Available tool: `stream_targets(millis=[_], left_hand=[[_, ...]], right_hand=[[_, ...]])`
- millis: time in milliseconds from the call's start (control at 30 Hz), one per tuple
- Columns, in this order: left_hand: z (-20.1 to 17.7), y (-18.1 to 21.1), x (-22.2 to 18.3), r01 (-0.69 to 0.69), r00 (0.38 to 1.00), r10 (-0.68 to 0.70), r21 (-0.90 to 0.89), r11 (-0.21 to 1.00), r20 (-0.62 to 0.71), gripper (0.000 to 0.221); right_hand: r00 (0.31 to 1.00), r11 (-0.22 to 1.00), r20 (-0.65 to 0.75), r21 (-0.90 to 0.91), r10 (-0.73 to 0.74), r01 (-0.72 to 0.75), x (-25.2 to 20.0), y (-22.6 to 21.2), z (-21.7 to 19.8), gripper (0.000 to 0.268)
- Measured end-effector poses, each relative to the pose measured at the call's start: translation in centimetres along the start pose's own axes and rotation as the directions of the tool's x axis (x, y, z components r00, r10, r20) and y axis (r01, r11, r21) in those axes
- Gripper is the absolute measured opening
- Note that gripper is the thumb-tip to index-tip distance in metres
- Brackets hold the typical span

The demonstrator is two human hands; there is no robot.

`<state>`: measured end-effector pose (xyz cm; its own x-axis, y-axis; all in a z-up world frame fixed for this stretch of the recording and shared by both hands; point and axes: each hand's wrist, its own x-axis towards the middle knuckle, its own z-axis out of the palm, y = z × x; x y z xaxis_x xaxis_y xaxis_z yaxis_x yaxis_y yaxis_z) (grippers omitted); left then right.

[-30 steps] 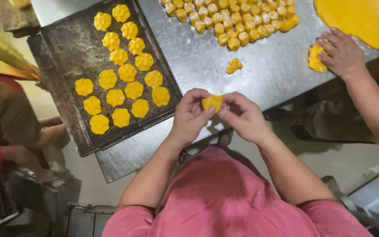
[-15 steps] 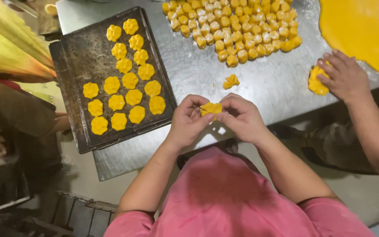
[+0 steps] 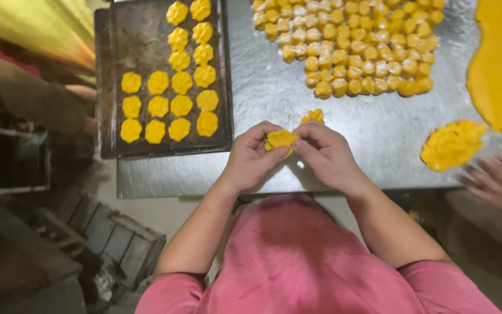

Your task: Shaping small pieces of yellow dough into flower-shaped cookies on a baking tray

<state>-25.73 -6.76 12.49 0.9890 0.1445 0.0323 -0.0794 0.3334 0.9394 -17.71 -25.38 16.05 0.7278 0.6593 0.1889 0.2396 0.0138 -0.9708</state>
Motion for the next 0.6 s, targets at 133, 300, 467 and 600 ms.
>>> stream_targets(millis=[133, 300, 467, 600], left_hand=[[-0.7, -0.4, 0.0, -0.070, 0.990, 0.070, 0.008, 0.998, -0.120, 0.035], [-1.3, 0.3, -0.8, -0.079, 0.984, 0.080, 0.012, 0.997, -0.161, 0.034], [-3.1, 2.9, -0.9, -0.118, 0.981, 0.122, 0.033, 0.992, -0.152, 0.047], [-6.5, 3.1, -1.6, -0.130, 0.984, 0.133, 0.029, 0.991, -0.123, 0.046]], right_hand=[[0.994, 0.998, 0.088, -0.001, 0.070, -0.070, 0.6, -1.5, 0.2, 0.032], [0.995, 1.000, 0.097, -0.004, 0.014, -0.014, 2.2, 0.9, 1.6, 0.014], [0.993, 0.991, 0.067, 0.088, 0.097, -0.103, 3.5, -0.4, 3.7, 0.029], [0.983, 0.982, 0.084, 0.089, 0.161, -0.168, 4.4, 1.5, 6.9, 0.028]])
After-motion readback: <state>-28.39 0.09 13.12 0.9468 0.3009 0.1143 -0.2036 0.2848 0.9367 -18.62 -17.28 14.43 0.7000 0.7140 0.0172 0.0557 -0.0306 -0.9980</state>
